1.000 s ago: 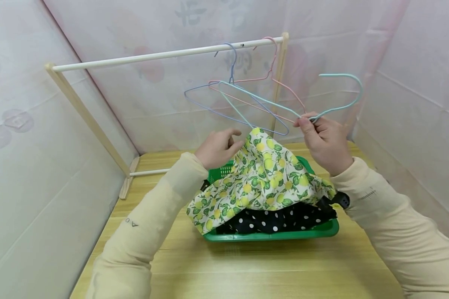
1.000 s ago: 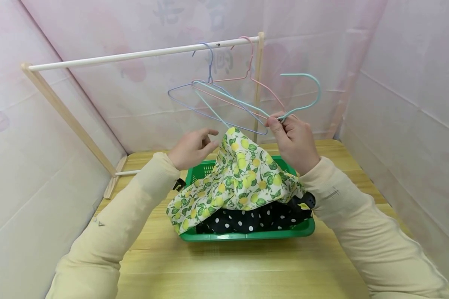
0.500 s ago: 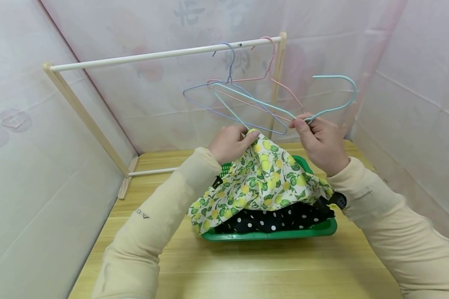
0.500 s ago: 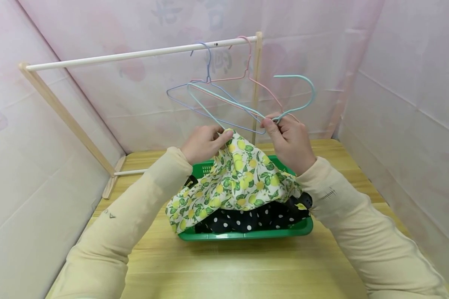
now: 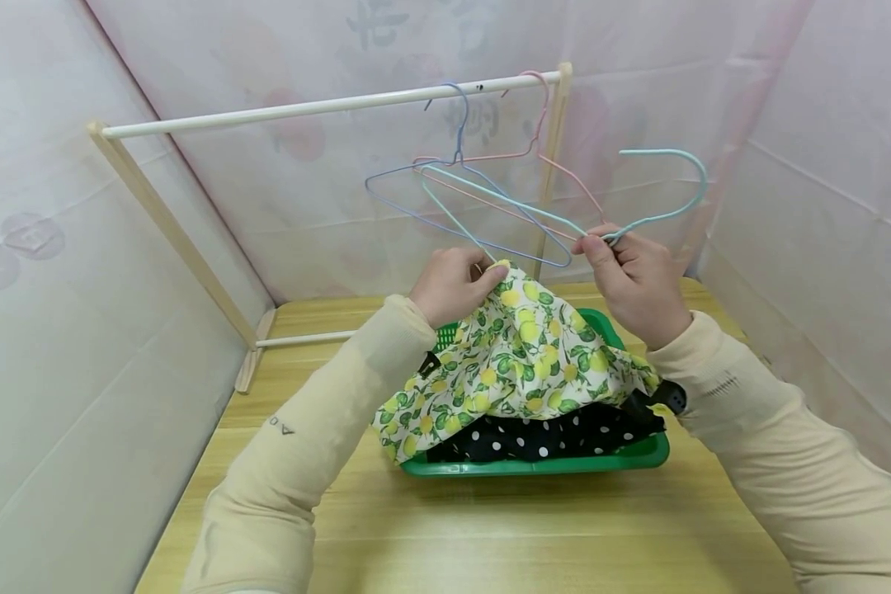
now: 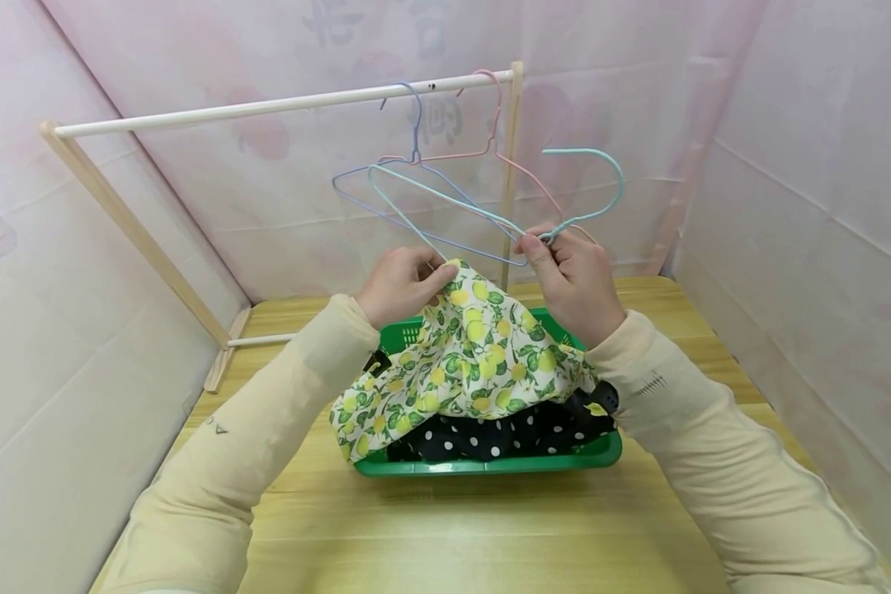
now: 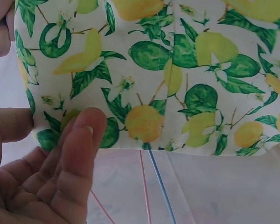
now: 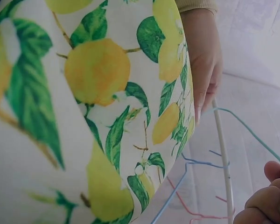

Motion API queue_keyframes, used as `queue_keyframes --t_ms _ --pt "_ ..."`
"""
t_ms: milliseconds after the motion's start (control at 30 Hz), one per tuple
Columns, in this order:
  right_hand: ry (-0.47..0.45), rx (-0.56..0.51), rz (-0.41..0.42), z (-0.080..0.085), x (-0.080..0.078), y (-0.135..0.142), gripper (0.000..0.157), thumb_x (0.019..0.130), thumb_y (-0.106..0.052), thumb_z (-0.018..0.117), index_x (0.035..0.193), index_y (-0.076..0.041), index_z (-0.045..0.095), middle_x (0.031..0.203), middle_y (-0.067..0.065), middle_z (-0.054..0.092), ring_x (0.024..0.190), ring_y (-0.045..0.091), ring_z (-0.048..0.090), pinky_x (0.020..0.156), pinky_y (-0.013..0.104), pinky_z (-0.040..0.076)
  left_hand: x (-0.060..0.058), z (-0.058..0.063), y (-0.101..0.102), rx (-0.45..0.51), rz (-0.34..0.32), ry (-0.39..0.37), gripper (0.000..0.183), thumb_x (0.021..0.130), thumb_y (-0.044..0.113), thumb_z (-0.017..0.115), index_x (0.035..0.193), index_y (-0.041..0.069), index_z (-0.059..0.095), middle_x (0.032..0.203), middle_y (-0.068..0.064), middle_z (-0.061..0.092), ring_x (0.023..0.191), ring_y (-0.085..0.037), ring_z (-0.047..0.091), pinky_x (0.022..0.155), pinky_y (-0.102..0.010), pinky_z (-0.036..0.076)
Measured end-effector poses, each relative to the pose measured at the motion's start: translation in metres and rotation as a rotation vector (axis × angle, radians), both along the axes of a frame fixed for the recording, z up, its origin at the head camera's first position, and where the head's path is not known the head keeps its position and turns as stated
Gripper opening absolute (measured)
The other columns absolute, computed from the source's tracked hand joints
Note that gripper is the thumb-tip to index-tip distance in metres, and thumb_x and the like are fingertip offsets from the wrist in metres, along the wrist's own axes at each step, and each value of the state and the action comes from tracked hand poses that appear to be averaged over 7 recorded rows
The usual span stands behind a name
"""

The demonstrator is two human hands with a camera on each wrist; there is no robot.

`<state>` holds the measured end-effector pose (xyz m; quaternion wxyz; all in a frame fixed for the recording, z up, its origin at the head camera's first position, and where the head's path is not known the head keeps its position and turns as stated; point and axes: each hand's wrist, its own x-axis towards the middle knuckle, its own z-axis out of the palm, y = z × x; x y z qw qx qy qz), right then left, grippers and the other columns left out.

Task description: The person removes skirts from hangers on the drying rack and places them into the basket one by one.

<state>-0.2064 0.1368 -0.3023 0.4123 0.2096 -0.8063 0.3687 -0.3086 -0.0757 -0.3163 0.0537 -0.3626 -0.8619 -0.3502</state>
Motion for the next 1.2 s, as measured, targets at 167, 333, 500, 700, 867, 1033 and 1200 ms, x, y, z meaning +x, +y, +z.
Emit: queue_keyframes --t_ms 167,333,500,700,867,1033,1200 --pt "-0.028 0.020 0.012 0.002 0.002 -0.003 0.020 0.099 -0.004 0.051 0.091 0.004 0.067 0.050 0.004 0.031 0.042 0.008 0.023 0.041 0.024 0.020 0.002 -0.005 -0.008 0.071 -0.065 -0.015 0.022 0.098 0.031 0.056 0.086 0.015 0.067 0.068 -0.004 0.065 0.059 -0.019 0.061 0.058 -0.028 0.048" --pt "-0.050 0.031 0.013 0.001 0.001 -0.002 0.020 0.100 -0.005 0.050 0.091 0.003 0.067 0.052 0.004 0.032 0.043 0.009 0.023 0.042 0.025 0.021 0.005 -0.010 -0.017 0.122 -0.104 -0.017 0.019 0.098 0.027 0.058 0.083 0.017 0.065 0.070 -0.004 0.065 0.058 -0.019 0.060 0.057 -0.030 0.049" --pt "-0.069 0.069 -0.030 -0.008 -0.008 0.007 0.019 0.099 -0.008 0.052 0.093 -0.003 0.069 0.055 0.002 0.035 0.045 0.009 0.024 0.045 0.026 0.022 0.006 -0.014 -0.024 0.141 -0.110 -0.002 0.021 0.098 0.028 0.057 0.082 0.018 0.064 0.068 -0.002 0.063 0.055 -0.015 0.053 0.055 -0.030 0.047" --pt "-0.084 0.084 -0.043 -0.014 -0.013 0.013 0.020 0.100 -0.008 0.051 0.094 -0.005 0.069 0.056 0.002 0.037 0.046 0.010 0.024 0.047 0.026 0.023 0.011 -0.021 -0.028 0.218 -0.123 -0.044 0.021 0.097 0.023 0.059 0.078 0.014 0.060 0.065 -0.003 0.055 0.053 -0.018 0.046 0.053 -0.028 0.041" --pt "-0.070 0.064 0.004 -0.004 -0.001 0.007 0.021 0.100 -0.004 0.049 0.093 0.002 0.067 0.057 0.004 0.037 0.046 0.007 0.023 0.046 0.025 0.022 0.016 -0.034 -0.031 0.271 -0.203 -0.086 0.023 0.094 0.011 0.059 0.072 0.009 0.054 0.062 -0.005 0.050 0.047 -0.017 0.038 0.050 -0.026 0.036" --pt "-0.025 0.068 -0.004 0.005 0.006 0.007 0.022 0.100 -0.004 0.049 0.092 0.006 0.067 0.050 0.004 0.032 0.042 0.006 0.021 0.043 0.023 0.020 0.018 -0.047 -0.036 0.151 -0.254 -0.038 0.026 0.092 0.007 0.060 0.070 0.010 0.047 0.062 -0.001 0.045 0.047 -0.010 0.035 0.050 -0.023 0.035" --pt "-0.010 0.064 -0.060 0.009 0.007 0.013 0.020 0.099 -0.005 0.051 0.092 0.005 0.068 0.050 0.004 0.035 0.042 0.005 0.023 0.043 0.022 0.021 0.016 -0.054 -0.037 -0.015 -0.259 0.014 0.029 0.091 0.007 0.060 0.068 0.010 0.042 0.057 0.000 0.037 0.046 -0.009 0.031 0.054 -0.023 0.035"
